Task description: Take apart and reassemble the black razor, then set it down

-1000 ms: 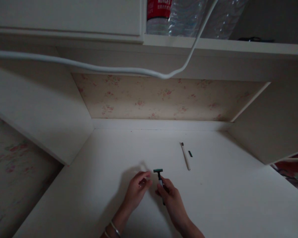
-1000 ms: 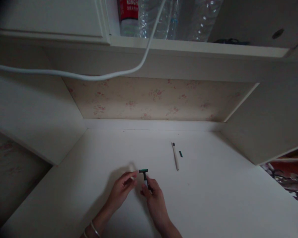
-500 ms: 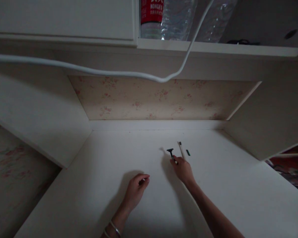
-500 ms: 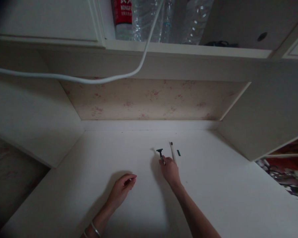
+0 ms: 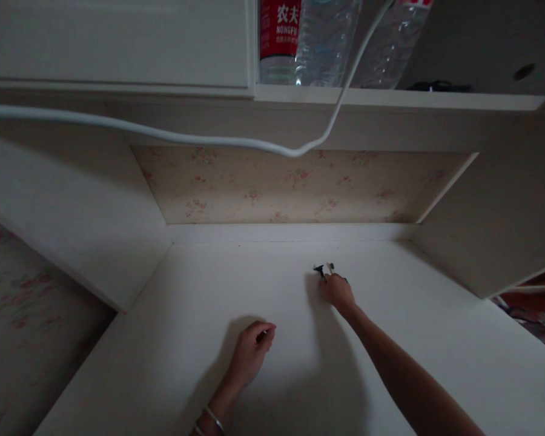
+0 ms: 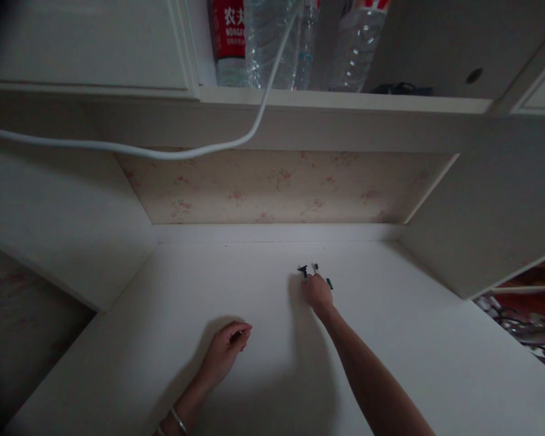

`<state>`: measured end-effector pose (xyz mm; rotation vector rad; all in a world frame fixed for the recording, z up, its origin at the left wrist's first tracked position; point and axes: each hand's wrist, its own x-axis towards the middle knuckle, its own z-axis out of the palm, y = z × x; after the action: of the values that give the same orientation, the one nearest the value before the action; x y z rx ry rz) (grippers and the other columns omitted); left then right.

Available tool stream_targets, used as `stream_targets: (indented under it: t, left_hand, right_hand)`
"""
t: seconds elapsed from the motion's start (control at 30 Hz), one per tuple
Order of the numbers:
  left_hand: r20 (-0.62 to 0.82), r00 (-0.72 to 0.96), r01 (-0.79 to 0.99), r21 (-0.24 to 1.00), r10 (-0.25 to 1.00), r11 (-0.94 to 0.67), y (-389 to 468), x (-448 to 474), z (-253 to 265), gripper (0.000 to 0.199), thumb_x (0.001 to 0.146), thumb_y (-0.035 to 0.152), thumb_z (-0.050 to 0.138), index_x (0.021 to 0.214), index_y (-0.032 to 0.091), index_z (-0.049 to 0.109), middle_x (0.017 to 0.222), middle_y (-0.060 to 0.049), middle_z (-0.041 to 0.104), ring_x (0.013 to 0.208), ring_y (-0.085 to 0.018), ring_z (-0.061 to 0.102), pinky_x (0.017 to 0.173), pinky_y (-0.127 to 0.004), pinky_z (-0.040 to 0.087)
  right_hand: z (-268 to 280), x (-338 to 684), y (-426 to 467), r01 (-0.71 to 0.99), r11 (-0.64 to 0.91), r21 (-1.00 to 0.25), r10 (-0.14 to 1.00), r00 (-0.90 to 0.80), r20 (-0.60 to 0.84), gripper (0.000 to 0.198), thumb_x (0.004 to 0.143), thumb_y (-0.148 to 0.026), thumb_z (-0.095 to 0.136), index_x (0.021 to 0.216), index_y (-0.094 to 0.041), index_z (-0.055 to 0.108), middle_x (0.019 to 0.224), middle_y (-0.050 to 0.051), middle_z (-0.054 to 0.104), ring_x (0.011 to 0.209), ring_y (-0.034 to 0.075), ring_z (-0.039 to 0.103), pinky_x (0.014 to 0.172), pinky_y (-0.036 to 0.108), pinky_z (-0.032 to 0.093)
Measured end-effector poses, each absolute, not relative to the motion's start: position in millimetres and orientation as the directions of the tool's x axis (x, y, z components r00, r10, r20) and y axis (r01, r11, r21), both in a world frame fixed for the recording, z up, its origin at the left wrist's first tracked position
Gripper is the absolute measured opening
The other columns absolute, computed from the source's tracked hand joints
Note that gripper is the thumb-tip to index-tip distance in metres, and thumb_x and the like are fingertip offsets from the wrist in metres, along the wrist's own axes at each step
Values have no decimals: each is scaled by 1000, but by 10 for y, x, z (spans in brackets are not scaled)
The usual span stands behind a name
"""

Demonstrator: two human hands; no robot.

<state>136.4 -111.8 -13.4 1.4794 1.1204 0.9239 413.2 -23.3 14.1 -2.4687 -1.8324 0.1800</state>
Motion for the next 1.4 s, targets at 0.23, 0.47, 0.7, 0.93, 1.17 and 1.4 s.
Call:
stream_targets:
  t: [0.23, 0.47, 0.7, 0.93, 1.17, 1.4]
  left_hand:
    - [9, 285, 193, 979, 959, -66, -1113, 1366, -121, 33, 84, 44, 53, 88, 15, 69, 74, -5, 61, 64, -16, 54, 60, -26, 41]
    - [2, 287, 186, 981, 958, -58, -1116, 1370, -128, 32, 82, 44, 56, 87, 16, 70, 76, -5, 61, 66, -16, 54, 60, -25, 41]
    - [23, 302, 243, 965, 953, -100, -1153, 1364, -104, 30, 84, 42, 54, 88, 17, 70, 80, -6, 64, 70, -17, 56, 65, -26, 43]
    - [54, 304, 254, 958, 951, -135, -1151, 1361, -85, 28, 85, 40, 53, 88, 17, 70, 81, -6, 65, 71, -17, 58, 66, -26, 43]
    - [30, 314, 275, 954, 949, -121, -1132, 1373, -111, 29, 87, 38, 51, 89, 16, 68, 82, -6, 65, 73, -17, 58, 67, -26, 44]
    - [40, 318, 302, 943, 947, -141, -1146, 1360, -115, 27, 87, 36, 50, 88, 16, 68, 83, -6, 65, 74, -16, 58, 67, -24, 45]
  right_hand:
    - [201, 4244, -491, 961, -254, -107, 967, 252, -25, 34, 98, -28, 34, 113, -17, 62, 104, 13, 62, 88, 22, 64, 73, 28, 43]
    - [163, 4421, -751, 981, -177, -74, 983, 173, -54, 29, 94, -18, 42, 114, -20, 63, 111, 10, 61, 91, 20, 63, 75, 25, 42]
    - [90, 4482, -713, 987, -156, -42, 987, 155, -39, 30, 93, -15, 41, 111, -16, 65, 116, 12, 59, 88, 21, 63, 73, 27, 43]
    - [128, 4438, -710, 989, -144, -24, 988, 145, 49, 28, 94, -17, 41, 111, -15, 64, 113, 13, 58, 89, 22, 61, 78, 28, 43]
    - [73, 4109, -825, 999, -35, -39, 991, 40, 125, 27, 96, -24, 41, 114, -19, 61, 112, 9, 57, 101, 22, 55, 85, 27, 42]
    - [-9, 4091, -774, 998, -44, -50, 994, 49, 98, 26, 93, -16, 41, 98, -15, 66, 109, 12, 57, 88, 19, 60, 75, 25, 44]
